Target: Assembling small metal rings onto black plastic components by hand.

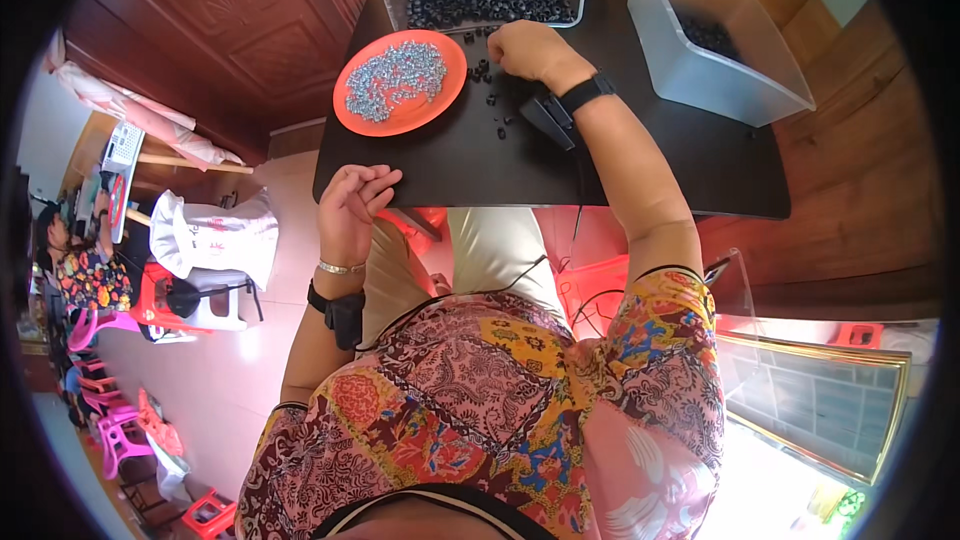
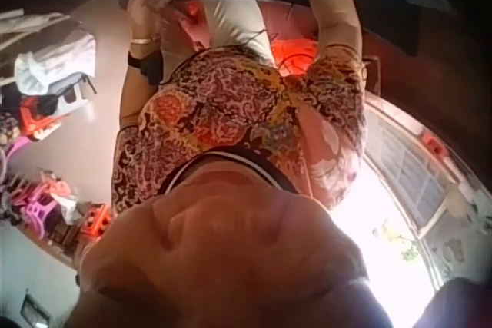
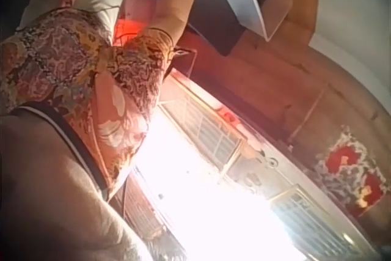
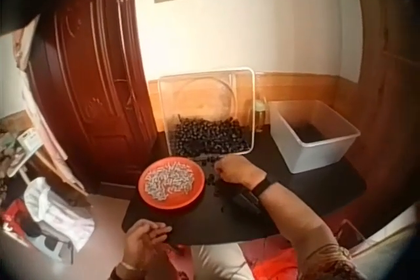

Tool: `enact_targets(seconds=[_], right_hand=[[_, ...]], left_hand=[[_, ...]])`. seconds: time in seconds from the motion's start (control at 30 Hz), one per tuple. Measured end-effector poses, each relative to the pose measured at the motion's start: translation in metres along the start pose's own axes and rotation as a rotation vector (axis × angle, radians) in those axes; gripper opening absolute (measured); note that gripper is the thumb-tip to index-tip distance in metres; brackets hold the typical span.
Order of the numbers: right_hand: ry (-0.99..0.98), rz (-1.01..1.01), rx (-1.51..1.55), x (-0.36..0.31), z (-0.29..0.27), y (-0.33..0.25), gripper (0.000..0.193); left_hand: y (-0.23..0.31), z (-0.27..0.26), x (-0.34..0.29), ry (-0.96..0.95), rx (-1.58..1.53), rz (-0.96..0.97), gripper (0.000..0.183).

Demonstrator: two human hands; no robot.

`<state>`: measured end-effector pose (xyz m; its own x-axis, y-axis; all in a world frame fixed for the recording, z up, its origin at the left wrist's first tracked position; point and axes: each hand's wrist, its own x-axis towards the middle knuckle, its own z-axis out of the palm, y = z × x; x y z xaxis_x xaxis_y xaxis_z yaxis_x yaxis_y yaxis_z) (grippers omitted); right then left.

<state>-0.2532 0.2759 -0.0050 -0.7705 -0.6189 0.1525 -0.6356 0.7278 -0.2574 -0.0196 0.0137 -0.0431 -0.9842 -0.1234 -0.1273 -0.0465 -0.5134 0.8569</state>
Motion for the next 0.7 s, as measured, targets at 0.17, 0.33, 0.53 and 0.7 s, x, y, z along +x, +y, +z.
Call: enact_targets(seconds=[0.17, 0.33, 0.53, 0.7], right_hand=[[-0.04, 0.019, -0.064, -0.015, -0.014, -0.01, 0.012], [0.176, -0.094, -0.037, -0.017, -0.005, -0.014, 0.017], [0.113, -0.137, -0.057, -0.012, 0.005, -0.011, 0.022], [0.244, -0.11, 0.409, -0.012, -0.008, -0.018, 0.019]], left_hand=[[0.003, 0.007, -0.004, -0.006, 0.028, -0.032, 0.016], [0.003, 0.007, -0.007, -0.022, 0.031, -0.021, 0.017], [0.023, 0.023, -0.006, -0.147, 0.127, -0.061, 0.022], [0.068, 0.059, 0.034, -0.322, 0.29, 0.144, 0.025]])
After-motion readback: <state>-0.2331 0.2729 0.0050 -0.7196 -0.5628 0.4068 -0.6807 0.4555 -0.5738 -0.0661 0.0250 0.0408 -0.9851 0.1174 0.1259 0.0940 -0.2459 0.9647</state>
